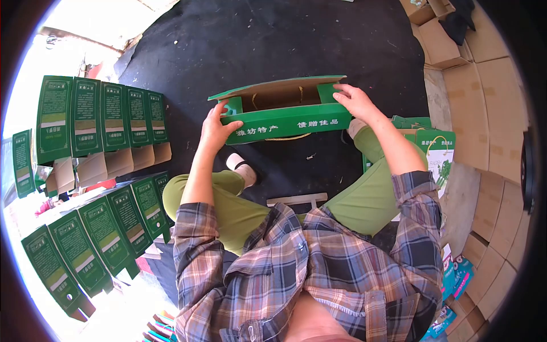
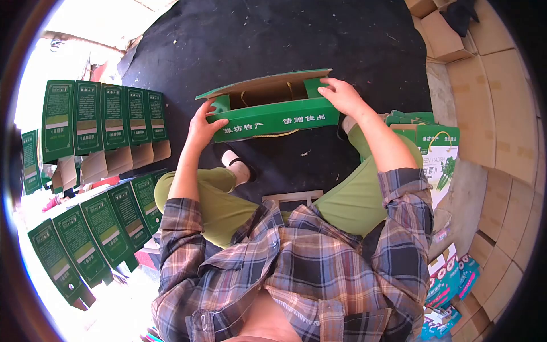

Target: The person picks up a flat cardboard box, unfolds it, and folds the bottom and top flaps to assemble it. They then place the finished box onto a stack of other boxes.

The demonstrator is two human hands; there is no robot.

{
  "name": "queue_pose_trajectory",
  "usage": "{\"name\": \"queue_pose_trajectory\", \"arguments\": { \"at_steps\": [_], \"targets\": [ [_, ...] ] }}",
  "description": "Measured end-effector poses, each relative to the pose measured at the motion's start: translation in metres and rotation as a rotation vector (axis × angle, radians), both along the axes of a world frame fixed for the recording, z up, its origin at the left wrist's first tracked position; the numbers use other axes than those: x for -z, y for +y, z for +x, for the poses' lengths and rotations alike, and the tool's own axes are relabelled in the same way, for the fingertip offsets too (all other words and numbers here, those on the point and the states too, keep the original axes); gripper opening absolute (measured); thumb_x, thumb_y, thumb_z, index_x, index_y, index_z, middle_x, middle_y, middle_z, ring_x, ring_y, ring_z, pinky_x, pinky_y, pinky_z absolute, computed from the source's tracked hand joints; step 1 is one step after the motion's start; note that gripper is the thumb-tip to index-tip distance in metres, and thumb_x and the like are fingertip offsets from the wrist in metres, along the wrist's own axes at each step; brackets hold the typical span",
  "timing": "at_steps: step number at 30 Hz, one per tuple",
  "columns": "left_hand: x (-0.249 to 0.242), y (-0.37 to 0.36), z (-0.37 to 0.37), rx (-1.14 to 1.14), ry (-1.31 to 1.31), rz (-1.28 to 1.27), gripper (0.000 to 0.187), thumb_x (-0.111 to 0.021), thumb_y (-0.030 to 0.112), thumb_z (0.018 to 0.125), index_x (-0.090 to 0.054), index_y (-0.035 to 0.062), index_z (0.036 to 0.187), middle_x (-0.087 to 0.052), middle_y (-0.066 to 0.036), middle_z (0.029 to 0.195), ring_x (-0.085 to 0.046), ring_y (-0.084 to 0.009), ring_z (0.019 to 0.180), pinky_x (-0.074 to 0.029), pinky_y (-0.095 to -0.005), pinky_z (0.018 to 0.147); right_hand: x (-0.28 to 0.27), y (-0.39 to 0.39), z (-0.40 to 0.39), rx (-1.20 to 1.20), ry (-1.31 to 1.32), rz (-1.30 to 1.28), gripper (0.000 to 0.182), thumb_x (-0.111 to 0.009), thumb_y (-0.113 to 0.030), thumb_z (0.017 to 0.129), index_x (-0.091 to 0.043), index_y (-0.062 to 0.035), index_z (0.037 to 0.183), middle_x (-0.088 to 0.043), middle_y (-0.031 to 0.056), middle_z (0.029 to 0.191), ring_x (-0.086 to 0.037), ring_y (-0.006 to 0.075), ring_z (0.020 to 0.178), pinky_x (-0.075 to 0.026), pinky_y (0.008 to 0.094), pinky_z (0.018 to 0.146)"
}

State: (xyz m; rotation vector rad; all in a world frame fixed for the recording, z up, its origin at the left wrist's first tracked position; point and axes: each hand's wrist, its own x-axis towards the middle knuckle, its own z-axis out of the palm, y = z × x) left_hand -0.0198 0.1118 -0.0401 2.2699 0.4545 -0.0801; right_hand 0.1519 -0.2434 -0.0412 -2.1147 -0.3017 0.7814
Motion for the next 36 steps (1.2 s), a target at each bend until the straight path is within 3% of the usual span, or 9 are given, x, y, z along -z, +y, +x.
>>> {"name": "queue_pose_trajectory", "arguments": {
  "at_steps": [2, 4, 7, 9, 14, 19, 22, 26, 36],
  "targets": [
    [0.002, -0.008, -0.001, -0.038, -0.066, 0.187, 0.059, -0.076, 0.018, 0.071, -0.052, 0.0146, 0.125, -0.055, -0.011, 0.114, -0.06, -0.0308, 0.097, -0.05, -0.0409, 0.081, 0.001, 0.0, -0.007, -0.032, -0.088, -0.036, 0.05, -0.06, -0.029, 0.088, -0.049, -0.0064, 0.132, -0.058, 0.0167, 0.122, -0.058, 0.028, 0.109, -0.045, 0.0362, 0.093],
    [0.001, -0.014, -0.001, -0.043, -0.082, 0.234, 0.056, -0.075, 0.017, 0.073, -0.053, 0.0156, 0.124, -0.053, -0.01, 0.117, -0.059, -0.0301, 0.099, -0.05, -0.0405, 0.081, -0.003, 0.001, -0.017, -0.194, -0.536, -0.239, 0.052, -0.067, -0.026, 0.081, -0.052, -0.0085, 0.127, -0.055, 0.0141, 0.123, -0.052, 0.0317, 0.113, -0.045, 0.0394, 0.094],
    [0.0, -0.027, -0.005, -0.054, -0.085, 0.299, 0.047, -0.072, 0.013, 0.075, -0.055, 0.0174, 0.119, -0.049, -0.008, 0.121, -0.055, -0.0281, 0.106, -0.051, -0.0399, 0.081, -0.015, 0.006, -0.038, -0.336, -0.714, -0.323, 0.059, -0.075, -0.021, 0.071, -0.052, -0.0102, 0.125, -0.049, 0.0125, 0.127, -0.046, 0.0327, 0.119, -0.045, 0.042, 0.094],
    [0.001, -0.032, -0.006, -0.024, -0.079, 0.38, 0.044, -0.071, 0.01, 0.074, -0.057, 0.0169, 0.116, -0.049, -0.008, 0.119, -0.053, -0.0267, 0.11, -0.051, -0.0399, 0.081, -0.019, 0.012, -0.055, -0.387, -0.695, -0.38, 0.081, -0.083, -0.017, 0.059, -0.045, -0.0106, 0.131, -0.041, 0.0109, 0.134, -0.04, 0.0311, 0.124, -0.045, 0.0443, 0.095],
    [0.019, -0.036, -0.009, 0.097, -0.145, 0.53, 0.047, -0.074, 0.01, 0.069, -0.058, 0.0151, 0.113, -0.048, -0.009, 0.121, -0.044, -0.032, 0.119, -0.051, -0.0414, 0.083, 0.003, 0.013, -0.065, -0.458, -0.839, -0.515, 0.093, -0.085, -0.015, 0.055, -0.038, -0.0081, 0.135, -0.038, 0.0118, 0.136, -0.035, 0.0304, 0.128, -0.04, 0.042, 0.098],
    [0.008, -0.047, -0.014, 0.3, -0.107, 0.517, 0.074, -0.084, 0.021, 0.057, -0.052, 0.0126, 0.123, -0.046, -0.009, 0.126, -0.043, -0.0317, 0.121, -0.046, -0.0444, 0.09, 0.007, 0.016, -0.062, -0.459, -0.831, -0.494, 0.091, -0.083, -0.011, 0.054, -0.04, -0.0075, 0.134, -0.042, 0.0105, 0.131, -0.038, 0.0276, 0.124, -0.04, 0.0401, 0.093],
    [0.011, -0.054, -0.014, 0.32, 0.016, 0.647, 0.086, -0.085, 0.02, 0.058, -0.043, 0.019, 0.133, -0.043, -0.006, 0.129, -0.04, -0.0284, 0.124, -0.043, -0.0576, 0.087, 0.008, 0.016, -0.061, -0.459, -0.818, -0.468, 0.086, -0.081, -0.008, 0.056, -0.041, -0.0082, 0.133, -0.045, 0.0092, 0.126, -0.041, 0.0257, 0.121, -0.041, 0.0402, 0.089],
    [0.006, -0.054, -0.011, 0.312, 0.048, 0.628, 0.081, -0.083, 0.021, 0.057, -0.047, 0.0194, 0.13, -0.048, -0.008, 0.122, -0.044, -0.0292, 0.12, -0.042, -0.0533, 0.089, 0.007, 0.016, -0.06, -0.476, -0.786, -0.454, 0.084, -0.082, -0.008, 0.056, -0.043, -0.0087, 0.131, -0.046, 0.0094, 0.123, -0.042, 0.027, 0.118, -0.041, 0.0412, 0.088],
    [0.013, -0.046, -0.012, 0.327, 0.047, 0.539, 0.084, -0.082, 0.021, 0.057, -0.046, 0.0214, 0.133, -0.048, -0.007, 0.118, -0.044, -0.0286, 0.118, -0.037, -0.059, 0.094, 0.009, 0.013, -0.06, -0.489, -0.773, -0.393, 0.084, -0.08, -0.006, 0.059, -0.042, -0.009, 0.134, -0.048, 0.0093, 0.121, -0.044, 0.0269, 0.117, -0.04, 0.0417, 0.088]
  ]
}}
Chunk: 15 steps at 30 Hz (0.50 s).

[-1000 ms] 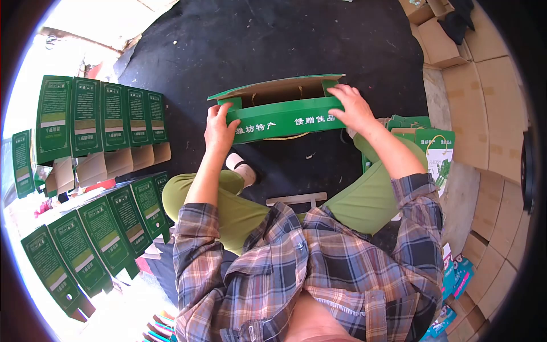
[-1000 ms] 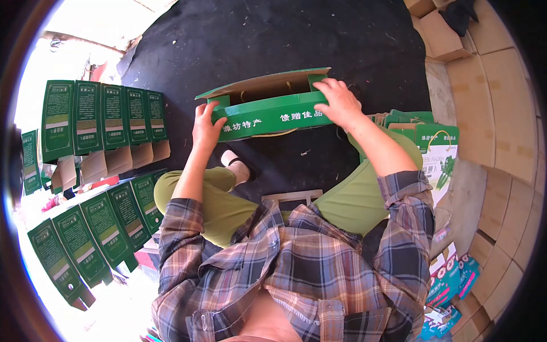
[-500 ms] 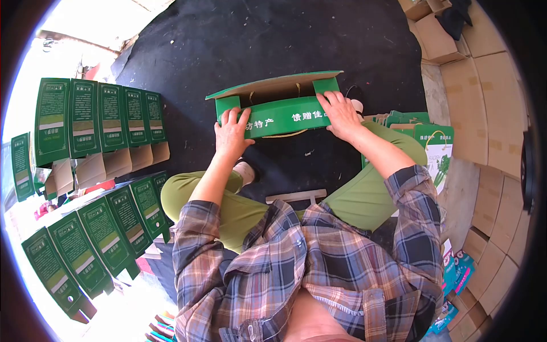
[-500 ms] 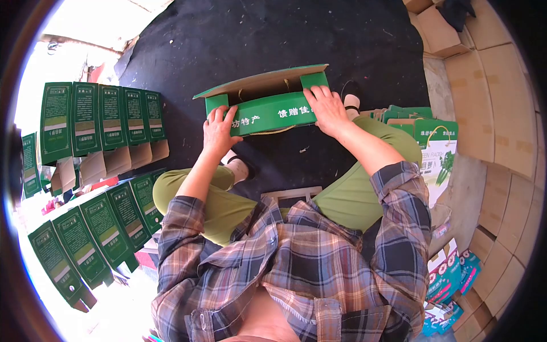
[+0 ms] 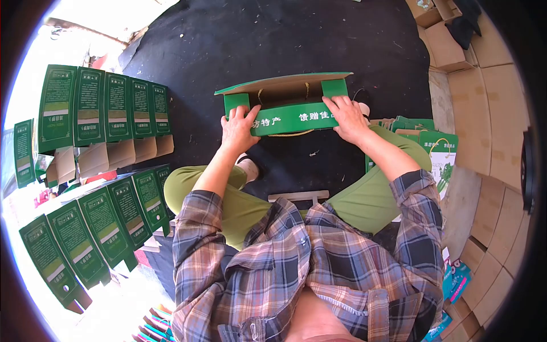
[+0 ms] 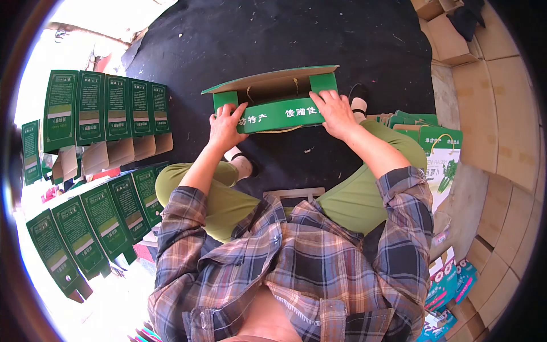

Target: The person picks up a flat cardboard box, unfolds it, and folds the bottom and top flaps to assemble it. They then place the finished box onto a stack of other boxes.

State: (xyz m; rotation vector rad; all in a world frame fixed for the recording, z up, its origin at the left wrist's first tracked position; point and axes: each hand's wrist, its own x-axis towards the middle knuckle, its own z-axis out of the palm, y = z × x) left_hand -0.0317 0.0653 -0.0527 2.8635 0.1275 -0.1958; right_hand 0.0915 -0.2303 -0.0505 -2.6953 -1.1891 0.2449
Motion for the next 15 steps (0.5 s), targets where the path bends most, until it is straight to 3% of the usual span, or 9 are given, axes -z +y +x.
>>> {"name": "queue_pose_trajectory", "arguments": {
  "at_steps": [3, 6, 7, 11, 12, 15],
  "targets": [
    [0.008, -0.002, -0.001, 0.039, 0.004, 0.091, 0.097, -0.084, 0.028, 0.057, -0.035, 0.0238, 0.141, -0.046, -0.007, 0.123, -0.04, -0.0287, 0.121, -0.025, -0.0637, 0.103, 0.006, -0.001, -0.005, -0.046, 0.027, -0.034, 0.085, -0.077, -0.007, 0.064, -0.036, -0.0095, 0.139, -0.043, 0.0098, 0.133, -0.038, 0.0272, 0.127, -0.038, 0.0447, 0.095],
    [0.003, -0.005, -0.001, 0.088, -0.028, 0.184, 0.101, -0.084, 0.031, 0.058, -0.031, 0.0205, 0.143, -0.045, -0.007, 0.126, -0.041, -0.0283, 0.12, -0.025, -0.0592, 0.103, 0.001, 0.001, -0.007, -0.015, 0.056, -0.19, 0.086, -0.072, -0.009, 0.073, -0.023, -0.011, 0.145, -0.025, 0.0082, 0.151, -0.021, 0.0276, 0.14, -0.027, 0.0509, 0.108],
    [0.0, -0.005, -0.001, 0.119, -0.041, 0.254, 0.099, -0.084, 0.03, 0.059, -0.032, 0.0193, 0.142, -0.046, -0.008, 0.124, -0.042, -0.0276, 0.117, -0.031, -0.0533, 0.098, -0.001, 0.001, -0.008, -0.016, 0.052, -0.192, 0.088, -0.072, -0.009, 0.072, -0.023, -0.0109, 0.145, -0.024, 0.0084, 0.151, -0.021, 0.0279, 0.14, -0.028, 0.0505, 0.108],
    [-0.002, 0.002, -0.002, 0.169, -0.002, 0.251, 0.096, -0.083, 0.03, 0.061, -0.034, 0.0114, 0.141, -0.05, -0.008, 0.113, -0.048, -0.026, 0.107, -0.036, -0.0426, 0.088, 0.006, 0.003, -0.005, -0.031, 0.061, -0.168, 0.093, -0.074, -0.008, 0.07, -0.02, -0.0106, 0.146, -0.021, 0.0088, 0.152, -0.018, 0.0287, 0.141, -0.029, 0.048, 0.108],
    [-0.004, 0.004, -0.003, 0.172, -0.021, 0.216, 0.094, -0.082, 0.031, 0.061, -0.035, 0.0101, 0.14, -0.051, -0.008, 0.112, -0.049, -0.0256, 0.106, -0.036, -0.0424, 0.088, 0.001, 0.006, -0.005, -0.009, 0.095, -0.179, 0.089, -0.072, -0.006, 0.072, -0.021, -0.0126, 0.146, -0.021, 0.0078, 0.152, -0.017, 0.0275, 0.142, -0.029, 0.0514, 0.108],
    [-0.007, 0.002, -0.007, 0.183, -0.051, 0.108, 0.091, -0.081, 0.034, 0.06, -0.04, 0.0072, 0.136, -0.052, -0.008, 0.109, -0.051, -0.025, 0.104, -0.037, -0.0418, 0.088, -0.005, 0.011, 0.005, -0.009, 0.074, -0.195, 0.088, -0.07, -0.005, 0.074, -0.022, -0.0127, 0.146, -0.02, 0.0083, 0.153, -0.015, 0.0277, 0.142, -0.029, 0.0495, 0.108]
  ]
}}
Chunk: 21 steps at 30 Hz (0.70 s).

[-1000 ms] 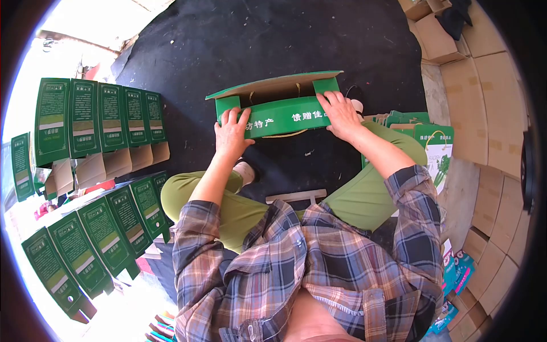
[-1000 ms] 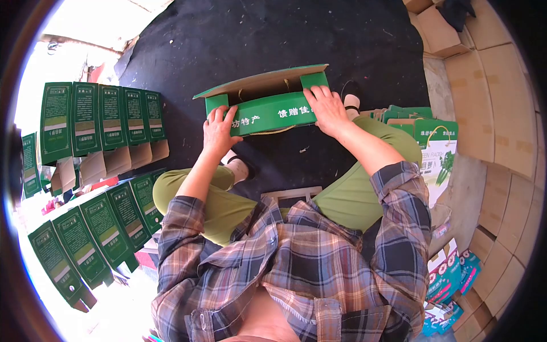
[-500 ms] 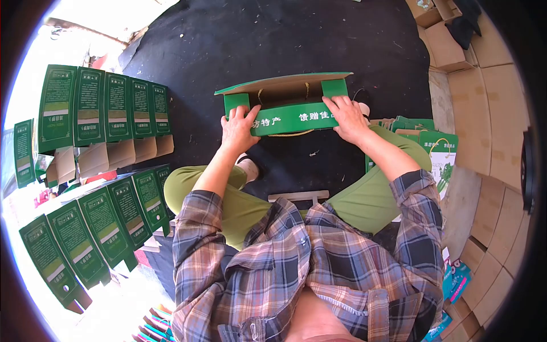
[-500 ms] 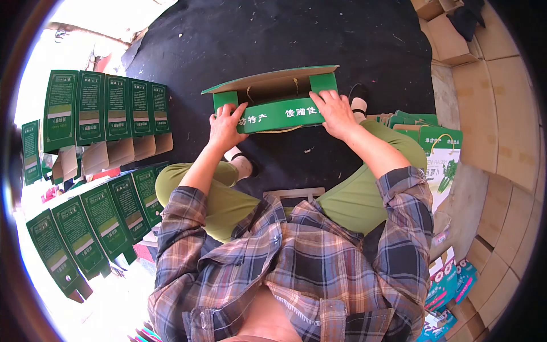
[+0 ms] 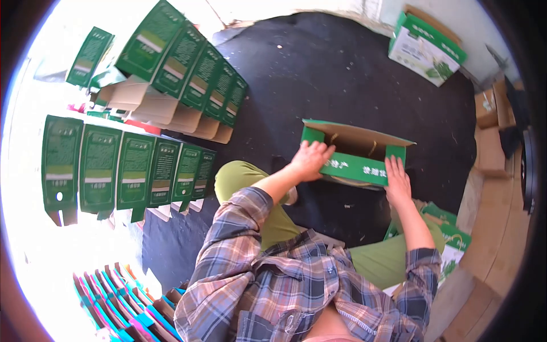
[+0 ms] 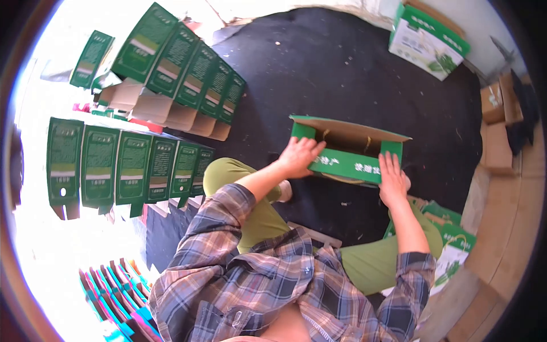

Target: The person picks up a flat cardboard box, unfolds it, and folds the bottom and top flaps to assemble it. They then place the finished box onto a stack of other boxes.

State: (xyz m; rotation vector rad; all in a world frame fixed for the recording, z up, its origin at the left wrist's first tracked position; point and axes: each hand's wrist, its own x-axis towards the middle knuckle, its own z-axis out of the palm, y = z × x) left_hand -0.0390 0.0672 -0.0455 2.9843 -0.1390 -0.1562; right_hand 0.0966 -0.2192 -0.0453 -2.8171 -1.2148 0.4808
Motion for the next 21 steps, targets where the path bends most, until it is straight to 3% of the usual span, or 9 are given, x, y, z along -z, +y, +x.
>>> {"name": "queue_pose_trajectory", "arguments": {
  "at_steps": [6, 8, 10, 11, 12, 14, 15, 21],
  "targets": [
    [0.006, -0.011, 0.001, -0.253, 0.009, -0.336, 0.085, -0.075, 0.04, 0.06, -0.044, 0.0022, 0.131, -0.051, -0.014, 0.111, -0.049, -0.0305, 0.108, -0.04, -0.0422, 0.088, -0.027, -0.005, 0.028, 0.186, 0.005, 0.122, 0.072, -0.066, -0.008, 0.078, -0.034, -0.0124, 0.142, -0.024, 0.0112, 0.152, -0.019, 0.0289, 0.141, -0.031, 0.0454, 0.107],
    [0.005, -0.008, 0.005, -0.347, 0.08, -0.394, 0.082, -0.074, 0.043, 0.063, -0.046, 0.0017, 0.129, -0.05, -0.016, 0.113, -0.047, -0.0313, 0.113, -0.04, -0.0427, 0.092, -0.033, -0.016, 0.038, 0.182, 0.034, 0.275, 0.06, -0.064, -0.009, 0.081, -0.043, -0.0094, 0.137, -0.035, 0.0144, 0.146, -0.029, 0.0294, 0.136, -0.033, 0.0401, 0.106],
    [0.009, -0.001, 0.006, -0.647, 0.262, -0.725, 0.071, -0.072, 0.043, 0.065, -0.054, 0.0019, 0.12, -0.049, -0.017, 0.116, -0.045, -0.0315, 0.117, -0.039, -0.0436, 0.096, -0.056, -0.02, 0.04, 0.202, 0.099, 0.314, 0.055, -0.062, -0.009, 0.081, -0.047, -0.0071, 0.134, -0.041, 0.0157, 0.141, -0.036, 0.0299, 0.132, -0.035, 0.0381, 0.105],
    [0.006, 0.001, 0.006, -0.716, 0.283, -0.814, 0.059, -0.072, 0.037, 0.069, -0.059, 0.0, 0.113, -0.056, -0.016, 0.113, -0.054, -0.0288, 0.109, -0.045, -0.0394, 0.092, -0.066, -0.024, 0.039, 0.239, 0.177, 0.344, 0.05, -0.061, -0.01, 0.082, -0.05, -0.0048, 0.13, -0.048, 0.0171, 0.136, -0.042, 0.0305, 0.128, -0.036, 0.0361, 0.104],
    [0.005, 0.005, 0.004, -0.719, 0.269, -0.814, 0.059, -0.072, 0.037, 0.069, -0.059, 0.0, 0.113, -0.056, -0.016, 0.113, -0.054, -0.0288, 0.109, -0.045, -0.0394, 0.092, -0.072, -0.028, 0.04, 0.23, 0.169, 0.35, 0.05, -0.061, -0.01, 0.082, -0.05, -0.0048, 0.13, -0.048, 0.0171, 0.136, -0.042, 0.0305, 0.128, -0.036, 0.0361, 0.104],
    [0.005, 0.011, 0.0, -0.845, 0.443, -1.49, 0.053, -0.069, 0.03, 0.076, -0.056, -0.0024, 0.117, -0.062, -0.016, 0.106, -0.063, -0.0255, 0.095, -0.05, -0.0361, 0.084, -0.077, -0.039, 0.042, 0.272, 0.229, 0.411, 0.049, -0.06, -0.009, 0.082, -0.051, -0.0028, 0.129, -0.054, 0.0178, 0.129, -0.051, 0.03, 0.12, -0.038, 0.0355, 0.102],
    [-0.01, 0.009, -0.002, -0.917, 0.389, -1.527, 0.045, -0.067, 0.023, 0.08, -0.056, -0.0031, 0.114, -0.066, -0.014, 0.097, -0.066, -0.0216, 0.08, -0.053, -0.0333, 0.074, -0.076, -0.046, 0.042, 0.306, 0.252, 0.454, 0.047, -0.058, -0.008, 0.083, -0.051, -0.0021, 0.129, -0.057, 0.019, 0.125, -0.055, 0.0297, 0.115, -0.041, 0.0364, 0.099],
    [-0.073, 0.034, -0.005, -0.76, 0.076, -1.736, 0.046, -0.067, 0.022, 0.081, -0.053, -0.0025, 0.118, -0.065, -0.013, 0.101, -0.065, -0.0198, 0.085, -0.052, -0.0324, 0.076, -0.074, -0.068, 0.039, 0.451, 0.328, 0.529, 0.044, -0.057, -0.007, 0.085, -0.051, -0.0026, 0.129, -0.061, 0.0195, 0.116, -0.061, 0.0255, 0.104, -0.047, 0.0345, 0.09]
  ]
}}
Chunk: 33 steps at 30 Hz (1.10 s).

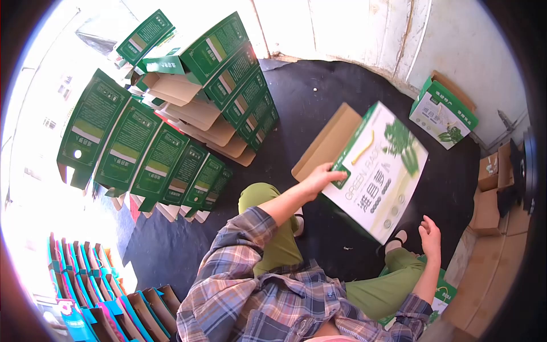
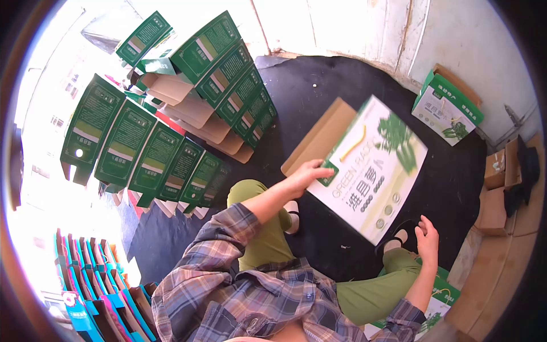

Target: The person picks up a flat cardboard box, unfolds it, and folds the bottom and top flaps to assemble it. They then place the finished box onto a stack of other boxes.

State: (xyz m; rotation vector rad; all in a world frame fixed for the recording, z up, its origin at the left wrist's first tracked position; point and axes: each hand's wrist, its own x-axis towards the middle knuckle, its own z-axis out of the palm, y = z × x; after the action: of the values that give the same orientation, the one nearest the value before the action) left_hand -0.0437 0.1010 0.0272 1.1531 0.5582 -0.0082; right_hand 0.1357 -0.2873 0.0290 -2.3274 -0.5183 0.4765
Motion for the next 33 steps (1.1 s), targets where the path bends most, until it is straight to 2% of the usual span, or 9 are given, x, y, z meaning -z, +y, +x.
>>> {"name": "queue_pose_trajectory", "arguments": {
  "at_steps": [2, 6, 11, 15, 18, 23, 27, 30, 33],
  "targets": [
    [-0.034, 0.014, -0.004, -0.107, -0.169, 0.012, 0.046, -0.067, 0.022, 0.081, -0.053, -0.0024, 0.118, -0.064, -0.012, 0.102, -0.064, -0.0195, 0.089, -0.052, -0.032, 0.079, 0.015, -0.008, 0.006, 0.009, -0.002, -0.022, 0.043, -0.058, -0.007, 0.085, -0.052, -0.0023, 0.128, -0.064, 0.0172, 0.109, -0.063, 0.022, 0.095, -0.049, 0.0326, 0.085],
    [-0.118, 0.066, -0.018, -0.289, -0.39, 0.025, 0.043, -0.066, 0.024, 0.082, -0.055, -0.0005, 0.115, -0.063, -0.01, 0.103, -0.063, -0.0199, 0.093, -0.05, -0.0342, 0.083, 0.017, -0.002, 0.004, 0.015, -0.026, -0.073, 0.039, -0.059, -0.006, 0.084, -0.056, 0.0002, 0.122, -0.066, 0.0136, 0.098, -0.062, 0.0183, 0.089, -0.049, 0.031, 0.081],
    [-0.234, 0.133, -0.043, -0.676, -0.65, 0.18, 0.041, -0.063, 0.023, 0.085, -0.052, 0.0013, 0.118, -0.061, -0.014, 0.11, -0.062, -0.0275, 0.1, -0.051, -0.0425, 0.089, 0.032, -0.001, 0.011, -0.027, -0.052, -0.079, 0.04, -0.06, -0.006, 0.082, -0.057, 0.0002, 0.121, -0.068, 0.0149, 0.093, -0.065, 0.0209, 0.084, -0.05, 0.0326, 0.078],
    [-0.297, 0.23, -0.065, -0.686, -0.919, 0.209, 0.036, -0.064, 0.021, 0.083, -0.054, 0.0039, 0.114, -0.061, -0.016, 0.109, -0.062, -0.0322, 0.097, -0.053, -0.0474, 0.084, 0.028, 0.01, 0.008, -0.017, -0.018, -0.106, 0.039, -0.06, -0.006, 0.08, -0.058, 0.0008, 0.119, -0.068, 0.0148, 0.09, -0.065, 0.0228, 0.082, -0.05, 0.0329, 0.078],
    [-0.339, 0.281, -0.08, -0.959, -0.794, 0.184, 0.034, -0.065, 0.022, 0.081, -0.056, 0.0047, 0.108, -0.061, -0.015, 0.106, -0.061, -0.0333, 0.095, -0.051, -0.0543, 0.081, 0.039, 0.011, 0.015, -0.046, -0.02, -0.122, 0.039, -0.061, -0.005, 0.079, -0.058, 0.0009, 0.118, -0.068, 0.0152, 0.09, -0.065, 0.0238, 0.083, -0.05, 0.0337, 0.078],
    [-0.358, 0.336, -0.089, -1.224, -0.686, 0.139, 0.032, -0.063, 0.03, 0.077, -0.058, 0.0092, 0.101, -0.062, -0.011, 0.097, -0.062, -0.0288, 0.09, -0.049, -0.0533, 0.08, 0.035, 0.025, 0.013, 0.006, 0.022, -0.156, 0.04, -0.061, -0.006, 0.079, -0.058, 0.0011, 0.118, -0.068, 0.0154, 0.09, -0.065, 0.0242, 0.084, -0.05, 0.0342, 0.079],
    [-0.346, 0.378, -0.094, -1.274, -0.597, 0.097, 0.034, -0.06, 0.037, 0.078, -0.058, 0.0111, 0.099, -0.062, -0.01, 0.096, -0.061, -0.0284, 0.087, -0.049, -0.0524, 0.077, 0.035, 0.034, 0.014, 0.016, 0.062, -0.18, 0.042, -0.062, -0.007, 0.079, -0.058, 0.0009, 0.119, -0.068, 0.0143, 0.091, -0.065, 0.0235, 0.085, -0.05, 0.0341, 0.079],
    [-0.34, 0.39, -0.096, -1.313, -0.463, 0.075, 0.035, -0.059, 0.044, 0.075, -0.056, 0.0202, 0.1, -0.06, -0.009, 0.104, -0.054, -0.0275, 0.099, -0.037, -0.0546, 0.083, 0.032, 0.041, 0.014, 0.014, 0.092, -0.202, 0.042, -0.062, -0.008, 0.078, -0.058, 0.0008, 0.12, -0.067, 0.0137, 0.092, -0.064, 0.0231, 0.085, -0.05, 0.0339, 0.079],
    [-0.343, 0.406, -0.098, -1.312, -0.431, 0.11, 0.033, -0.059, 0.045, 0.075, -0.057, 0.0205, 0.098, -0.061, -0.005, 0.101, -0.055, -0.0272, 0.097, -0.038, -0.0546, 0.083, 0.039, 0.043, 0.021, 0.0, 0.099, -0.253, 0.043, -0.063, -0.008, 0.078, -0.058, 0.001, 0.12, -0.067, 0.0138, 0.091, -0.064, 0.0234, 0.086, -0.05, 0.0337, 0.079]
  ]
}}
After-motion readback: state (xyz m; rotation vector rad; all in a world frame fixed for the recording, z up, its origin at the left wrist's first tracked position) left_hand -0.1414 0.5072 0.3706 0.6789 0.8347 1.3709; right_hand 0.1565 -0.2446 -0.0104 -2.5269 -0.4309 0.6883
